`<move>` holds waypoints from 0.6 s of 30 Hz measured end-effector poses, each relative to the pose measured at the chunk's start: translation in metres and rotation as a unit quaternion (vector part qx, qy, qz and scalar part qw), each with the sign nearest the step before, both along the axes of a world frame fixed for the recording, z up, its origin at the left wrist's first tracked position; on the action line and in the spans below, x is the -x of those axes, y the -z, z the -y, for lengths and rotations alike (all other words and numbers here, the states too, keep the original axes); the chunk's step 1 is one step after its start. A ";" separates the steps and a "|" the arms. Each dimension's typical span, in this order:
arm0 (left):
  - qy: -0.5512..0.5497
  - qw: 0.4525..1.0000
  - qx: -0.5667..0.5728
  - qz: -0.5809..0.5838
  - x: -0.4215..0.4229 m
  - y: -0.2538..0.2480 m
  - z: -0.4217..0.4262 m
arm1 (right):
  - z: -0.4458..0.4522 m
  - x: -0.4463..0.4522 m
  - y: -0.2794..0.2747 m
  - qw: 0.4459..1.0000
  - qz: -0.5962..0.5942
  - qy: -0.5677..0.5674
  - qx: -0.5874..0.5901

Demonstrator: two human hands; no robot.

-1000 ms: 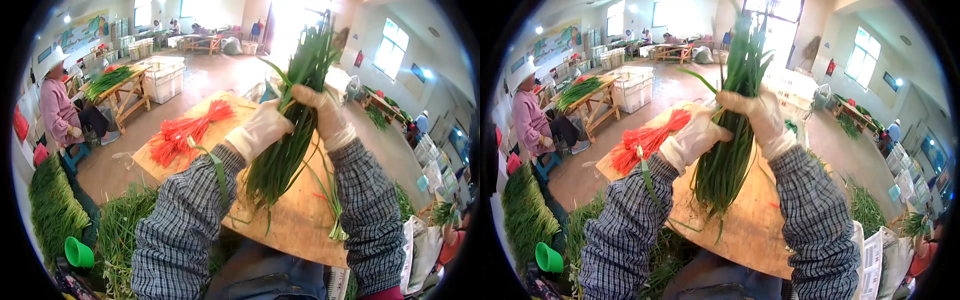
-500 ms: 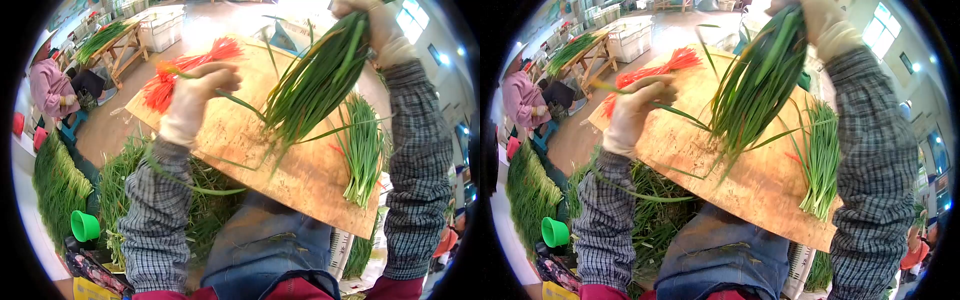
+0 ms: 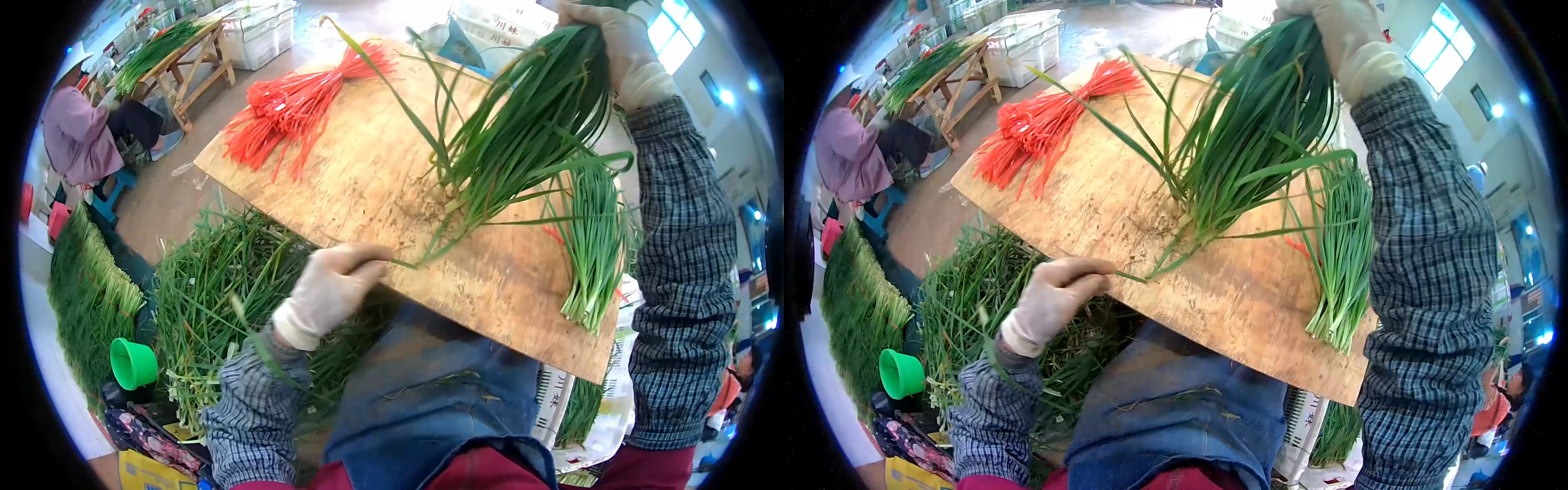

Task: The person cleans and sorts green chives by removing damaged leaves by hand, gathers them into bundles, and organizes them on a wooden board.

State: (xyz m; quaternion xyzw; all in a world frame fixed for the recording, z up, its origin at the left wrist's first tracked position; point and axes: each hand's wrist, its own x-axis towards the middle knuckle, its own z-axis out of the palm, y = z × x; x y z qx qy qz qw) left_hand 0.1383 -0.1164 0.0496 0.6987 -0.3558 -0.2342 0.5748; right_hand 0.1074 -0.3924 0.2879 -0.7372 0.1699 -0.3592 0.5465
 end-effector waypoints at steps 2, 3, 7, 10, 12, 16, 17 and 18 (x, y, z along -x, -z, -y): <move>0.034 0.996 0.047 0.062 0.011 -0.004 0.025 | -0.007 0.005 -0.005 0.999 -0.004 -0.009 -0.048; 0.023 0.994 0.048 0.100 0.015 -0.003 0.038 | 0.003 0.002 -0.006 0.998 0.001 -0.031 -0.060; -0.013 0.949 0.074 0.305 0.011 0.001 0.088 | 0.014 -0.003 -0.003 0.999 0.018 -0.023 -0.044; -0.065 0.910 0.045 0.406 -0.003 0.012 0.118 | 0.015 -0.007 0.001 0.999 0.040 -0.014 -0.034; -0.072 0.892 -0.068 0.442 -0.008 0.012 0.130 | 0.019 -0.010 0.001 0.998 0.050 -0.006 -0.030; -0.056 0.839 -0.156 0.519 -0.019 0.027 0.145 | 0.023 -0.013 0.001 0.997 0.077 0.011 -0.023; -0.046 0.842 -0.151 0.516 -0.019 0.031 0.148 | 0.025 -0.014 0.001 0.996 0.084 0.015 -0.023; -0.037 0.846 -0.146 0.512 -0.020 0.034 0.150 | 0.027 -0.015 0.002 0.995 0.092 0.020 -0.024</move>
